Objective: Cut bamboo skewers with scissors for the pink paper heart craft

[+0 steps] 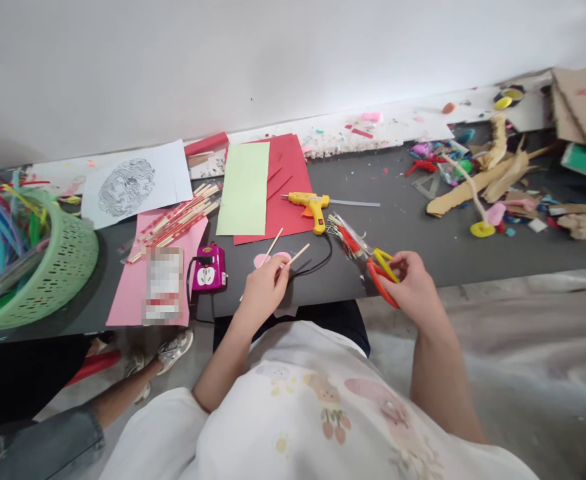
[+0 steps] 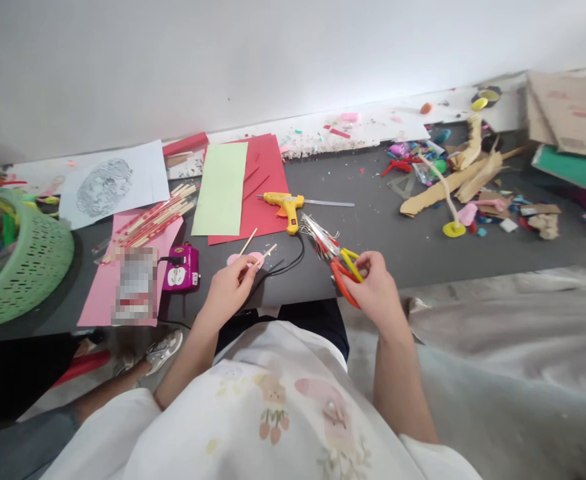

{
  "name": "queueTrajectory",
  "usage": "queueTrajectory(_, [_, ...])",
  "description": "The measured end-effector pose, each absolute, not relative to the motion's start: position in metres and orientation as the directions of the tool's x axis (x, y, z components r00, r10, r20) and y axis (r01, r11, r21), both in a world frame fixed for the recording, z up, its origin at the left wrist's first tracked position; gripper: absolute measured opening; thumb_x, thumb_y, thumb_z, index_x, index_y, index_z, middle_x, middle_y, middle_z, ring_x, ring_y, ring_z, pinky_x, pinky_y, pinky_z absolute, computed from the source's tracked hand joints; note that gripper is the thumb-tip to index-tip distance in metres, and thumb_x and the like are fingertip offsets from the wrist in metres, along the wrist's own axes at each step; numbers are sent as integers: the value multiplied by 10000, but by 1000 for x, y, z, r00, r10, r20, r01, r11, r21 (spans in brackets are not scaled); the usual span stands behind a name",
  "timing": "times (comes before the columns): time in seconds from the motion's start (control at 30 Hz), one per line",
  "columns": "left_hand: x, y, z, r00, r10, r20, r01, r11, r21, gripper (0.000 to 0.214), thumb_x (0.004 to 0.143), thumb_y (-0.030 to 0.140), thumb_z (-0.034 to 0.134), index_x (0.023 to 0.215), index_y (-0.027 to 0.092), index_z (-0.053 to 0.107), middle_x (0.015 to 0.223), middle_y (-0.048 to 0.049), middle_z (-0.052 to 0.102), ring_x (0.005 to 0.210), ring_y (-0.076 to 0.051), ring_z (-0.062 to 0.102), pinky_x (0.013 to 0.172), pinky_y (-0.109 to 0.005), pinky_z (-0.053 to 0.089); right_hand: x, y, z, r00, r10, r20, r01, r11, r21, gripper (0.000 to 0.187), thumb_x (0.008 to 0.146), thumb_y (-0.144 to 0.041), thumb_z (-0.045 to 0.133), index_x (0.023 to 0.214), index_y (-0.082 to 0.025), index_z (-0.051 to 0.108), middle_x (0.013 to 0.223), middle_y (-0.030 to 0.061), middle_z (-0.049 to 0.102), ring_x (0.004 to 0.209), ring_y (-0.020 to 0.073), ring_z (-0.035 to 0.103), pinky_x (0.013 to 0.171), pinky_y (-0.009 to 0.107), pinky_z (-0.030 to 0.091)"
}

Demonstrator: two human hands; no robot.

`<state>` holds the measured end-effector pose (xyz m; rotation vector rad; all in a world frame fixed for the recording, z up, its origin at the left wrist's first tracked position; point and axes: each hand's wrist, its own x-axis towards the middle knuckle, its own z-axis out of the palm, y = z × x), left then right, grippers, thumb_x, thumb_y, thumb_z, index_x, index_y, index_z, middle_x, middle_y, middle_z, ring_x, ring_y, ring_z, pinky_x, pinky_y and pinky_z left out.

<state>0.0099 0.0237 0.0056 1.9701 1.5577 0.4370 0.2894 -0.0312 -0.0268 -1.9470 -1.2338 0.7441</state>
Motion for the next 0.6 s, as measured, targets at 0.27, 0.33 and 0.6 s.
queueTrajectory(0.27, [-6, 21, 10, 154, 984, -92, 749, -55, 661, 200, 918, 337, 411, 969, 245, 581, 790, 2, 683, 697, -156, 626, 623, -243, 391, 240, -22, -20, 34, 992, -123, 211, -128, -969, 580, 773, -338, 658, 1320, -291, 472, 965, 16, 552, 830, 151, 540, 785, 291, 488])
queueTrajectory(0.33, [-10, 18, 13, 139, 987, -81, 732, -47, 680, 232, 932, 356, 389, 989, 243, 584, 765, 8, 674, 675, -147, 617, 615, -235, 388, 229, -21, -16, -37, 986, -163, 122, -157, -980, 564, 782, -333, 652, 1314, -284, 472, 1004, 28, 560, 851, 148, 541, 812, 291, 487])
queueTrajectory(0.6, [-25, 11, 17, 92, 995, -44, 656, -27, 754, 249, 939, 362, 388, 948, 212, 587, 750, 2, 651, 667, -126, 599, 638, -225, 407, 197, -25, -19, -276, 921, -275, -77, -306, -949, 486, 792, -308, 645, 1250, -303, 480, 1064, 38, 554, 859, 135, 548, 727, 248, 494])
